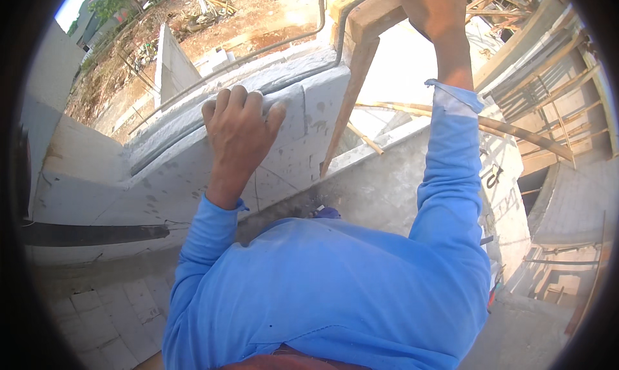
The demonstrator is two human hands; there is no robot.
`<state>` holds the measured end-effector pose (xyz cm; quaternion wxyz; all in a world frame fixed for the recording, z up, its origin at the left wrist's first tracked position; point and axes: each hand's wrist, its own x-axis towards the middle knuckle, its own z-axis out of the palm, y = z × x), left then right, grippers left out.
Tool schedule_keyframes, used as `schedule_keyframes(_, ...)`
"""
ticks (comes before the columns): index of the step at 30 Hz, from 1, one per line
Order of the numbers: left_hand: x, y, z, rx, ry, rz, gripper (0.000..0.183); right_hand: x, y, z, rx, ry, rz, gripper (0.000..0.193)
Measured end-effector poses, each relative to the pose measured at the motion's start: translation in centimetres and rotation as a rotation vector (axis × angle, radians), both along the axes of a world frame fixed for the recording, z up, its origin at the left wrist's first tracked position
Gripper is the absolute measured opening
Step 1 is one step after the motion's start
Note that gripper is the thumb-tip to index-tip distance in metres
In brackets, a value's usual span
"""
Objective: The person applies mortar to a wall with a trowel, positions a lightweight concrete block onto the mortar, and verifies the alignment using a level.
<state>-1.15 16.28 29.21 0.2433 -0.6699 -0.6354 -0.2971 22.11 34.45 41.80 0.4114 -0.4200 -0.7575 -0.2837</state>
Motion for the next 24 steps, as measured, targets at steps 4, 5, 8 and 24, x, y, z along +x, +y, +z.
schedule_keyframes(4, -0.4, -0.2, -0.3, 0.022, 0.000, -0.038, 0.029, 0.2, 0.0, -0.2, -0.113, 0.120, 0.101, 0.016)
schedule_keyframes(5, -0.5, -0.2, -0.5, 0.037, -0.002, -0.040, 0.029, 0.0, -0.1, -0.2, -0.069, 0.079, 0.076, 0.016)
schedule_keyframes(8, -0.5, -0.2, -0.8, 0.053, -0.023, -0.042, 0.028, 0.0, 0.4, -0.4, 0.094, -0.056, -0.014, 0.011)
schedule_keyframes(24, -10.8, -7.4, 2.8, -0.052, -0.266, 0.150, 0.009, 1.8, 3.0, -2.1, -0.098, 0.226, 0.007, 0.042)
